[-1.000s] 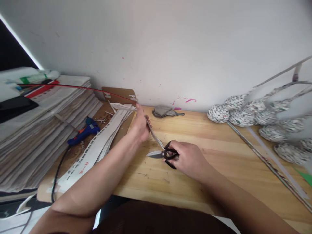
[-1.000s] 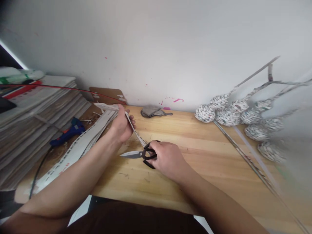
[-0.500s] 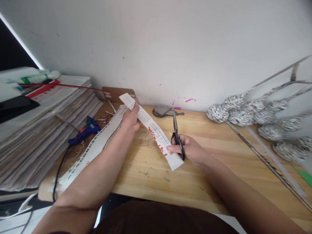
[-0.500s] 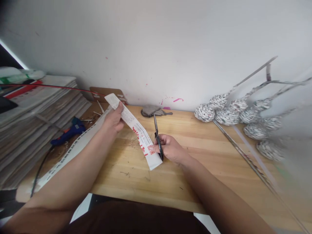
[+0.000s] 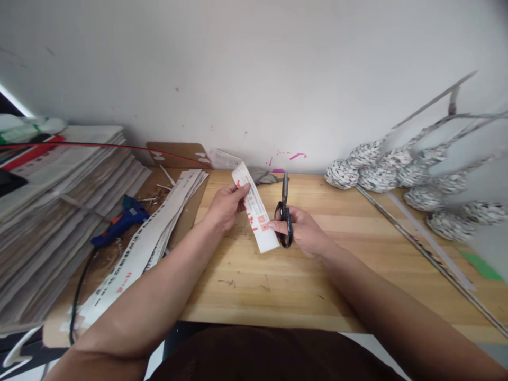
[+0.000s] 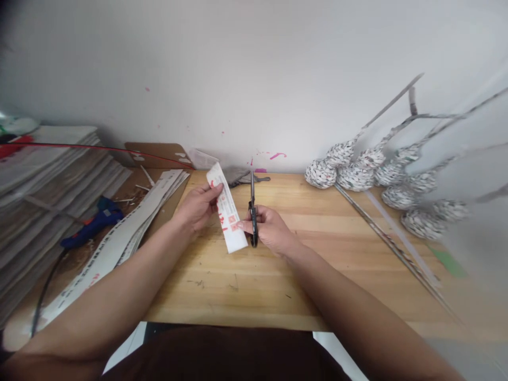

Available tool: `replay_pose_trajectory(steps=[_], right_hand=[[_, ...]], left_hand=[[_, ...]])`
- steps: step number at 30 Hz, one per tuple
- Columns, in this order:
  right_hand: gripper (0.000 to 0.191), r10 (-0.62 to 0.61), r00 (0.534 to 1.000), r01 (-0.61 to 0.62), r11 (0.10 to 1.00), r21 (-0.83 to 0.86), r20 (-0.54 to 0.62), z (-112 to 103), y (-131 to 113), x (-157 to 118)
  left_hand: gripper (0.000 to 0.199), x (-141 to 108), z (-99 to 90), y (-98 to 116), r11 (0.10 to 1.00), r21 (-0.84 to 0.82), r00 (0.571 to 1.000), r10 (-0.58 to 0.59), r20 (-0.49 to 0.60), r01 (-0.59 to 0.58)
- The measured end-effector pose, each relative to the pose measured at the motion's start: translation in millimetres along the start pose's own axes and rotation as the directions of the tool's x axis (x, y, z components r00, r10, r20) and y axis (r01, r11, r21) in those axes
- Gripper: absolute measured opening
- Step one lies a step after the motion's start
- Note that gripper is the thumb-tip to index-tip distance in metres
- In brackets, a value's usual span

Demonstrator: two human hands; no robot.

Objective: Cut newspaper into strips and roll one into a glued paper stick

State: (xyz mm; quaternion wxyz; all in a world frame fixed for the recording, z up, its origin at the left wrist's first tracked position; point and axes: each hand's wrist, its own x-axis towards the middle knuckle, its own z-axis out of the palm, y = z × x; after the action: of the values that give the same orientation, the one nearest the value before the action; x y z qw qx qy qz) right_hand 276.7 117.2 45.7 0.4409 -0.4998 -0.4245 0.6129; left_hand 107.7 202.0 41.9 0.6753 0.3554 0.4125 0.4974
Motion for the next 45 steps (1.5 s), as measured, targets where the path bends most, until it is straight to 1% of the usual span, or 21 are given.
replay_pose_trajectory(steps=[3, 5, 6, 7, 9, 10, 11, 12, 13, 15, 17, 20, 23, 24, 26, 28, 30, 33, 36, 41, 45], right_hand=[[0.047, 0.010, 0.997, -0.010, 1.000, 0.000, 0.070, 2.5, -0.1, -1.7], [0.049, 0.021, 0.996, -0.021, 1.000, -0.005, 0.085, 4.3, -0.6, -2.4], [0.050, 0.020, 0.997, -0.019, 1.000, -0.006, 0.075, 4.9, -0.7, -2.5], [0.050, 0.012, 0.998, -0.012, 1.000, -0.006, 0.056, 5.2, -0.8, -2.3], [0.049, -0.013, 1.000, 0.013, 1.000, 0.002, 0.006, 4.9, -0.3, -1.3], [0.049, -0.028, 0.999, 0.028, 1.000, 0.005, -0.020, 4.4, 0.1, -0.5], [0.049, -0.043, 0.998, 0.044, 0.999, 0.007, -0.046, 3.9, 0.7, 0.2], [0.049, -0.056, 0.996, 0.056, 0.998, 0.007, -0.068, 3.3, 1.2, 0.9], [0.048, -0.064, 0.995, 0.064, 0.998, 0.006, -0.081, 2.8, 1.7, 1.3], [0.047, -0.064, 0.994, 0.065, 0.998, 0.006, -0.083, 2.5, 1.7, 1.0], [0.046, -0.055, 0.997, 0.055, 0.998, 0.001, -0.051, 3.5, -0.1, -1.0], [0.044, -0.039, 0.997, 0.041, 0.999, -0.031, 0.069, 7.5, -5.2, -7.6], [0.047, 0.025, 0.973, -0.013, 0.998, -0.056, 0.230, 12.0, -8.5, -17.3], [0.049, 0.042, 0.961, -0.026, 0.998, -0.061, 0.272, 12.9, -8.1, -20.5], [0.052, 0.022, 0.942, -0.003, 0.998, -0.058, 0.334, 13.5, -4.5, -25.8], [0.053, -0.029, 0.925, 0.049, 0.998, -0.042, 0.379, 12.7, 1.5, -29.2], [0.054, -0.050, 0.910, 0.068, 0.997, -0.029, 0.412, 11.9, 7.3, -31.2], [0.053, -0.017, 0.891, 0.035, 0.999, -0.033, 0.454, 12.4, 11.0, -34.1], [0.053, 0.002, 0.878, 0.019, 0.999, -0.039, 0.478, 14.0, 9.8, -37.4], [0.052, 0.013, 0.888, 0.004, 0.999, -0.037, 0.460, 14.6, 9.7, -38.3], [0.051, 0.031, 0.894, -0.015, 0.999, -0.039, 0.448, 14.4, 12.0, -36.5]], left_hand=[[0.014, 1.4, 0.7, 3.4, 0.989, -0.008, 0.983, 0.143, -0.111, -0.145], [0.013, 0.1, 1.9, 5.2, 0.982, -0.022, 0.975, 0.185, -0.126, -0.189], [0.014, -1.2, 2.5, 5.7, 0.982, -0.037, 0.977, 0.182, -0.113, -0.188], [0.015, -3.0, 3.0, 5.8, 0.985, -0.055, 0.984, 0.160, -0.082, -0.164], [0.022, -7.8, 3.9, 4.8, 0.998, -0.046, 0.998, 0.052, 0.039, -0.050], [0.026, -10.8, 4.4, 3.6, 1.000, -0.001, 0.993, -0.017, 0.117, 0.018], [0.030, -14.1, 4.9, 2.2, 0.996, 0.067, 0.979, -0.077, 0.187, 0.065], [0.032, -17.4, 5.4, 0.6, 0.986, 0.142, 0.964, -0.116, 0.238, 0.083], [0.033, -20.4, 6.1, -0.8, 0.975, 0.209, 0.954, -0.131, 0.271, 0.075], [0.032, -24.8, 7.7, -2.7, 0.963, 0.269, 0.956, -0.084, 0.282, 0.006], [0.031, -25.5, 9.6, -2.5, 0.972, 0.226, 0.972, 0.011, 0.235, -0.066], [0.031, -20.7, 11.9, 0.7, 0.985, 0.097, 0.987, 0.136, 0.081, -0.143], [0.031, -13.8, 12.6, 4.7, 0.974, -0.010, 0.973, 0.225, -0.044, -0.225], [0.030, -12.1, 12.5, 5.9, 0.967, -0.038, 0.966, 0.251, -0.064, -0.253], [0.029, -10.3, 12.1, 8.3, 0.954, -0.078, 0.955, 0.281, -0.096, -0.288], [0.029, -10.8, 12.2, 11.0, 0.955, -0.098, 0.954, 0.268, -0.131, -0.281], [0.028, -12.7, 13.0, 13.8, 0.964, -0.105, 0.961, 0.226, -0.162, -0.244], [0.027, -15.4, 14.6, 17.2, 0.977, -0.102, 0.968, 0.168, -0.186, -0.190], [0.027, -16.1, 15.6, 19.1, 0.978, -0.105, 0.967, 0.157, -0.203, -0.181], [0.026, -15.9, 16.4, 20.1, 0.979, -0.103, 0.966, 0.153, -0.208, -0.178], [0.027, -15.5, 15.8, 18.1, 0.973, -0.114, 0.964, 0.178, -0.196, -0.203]])
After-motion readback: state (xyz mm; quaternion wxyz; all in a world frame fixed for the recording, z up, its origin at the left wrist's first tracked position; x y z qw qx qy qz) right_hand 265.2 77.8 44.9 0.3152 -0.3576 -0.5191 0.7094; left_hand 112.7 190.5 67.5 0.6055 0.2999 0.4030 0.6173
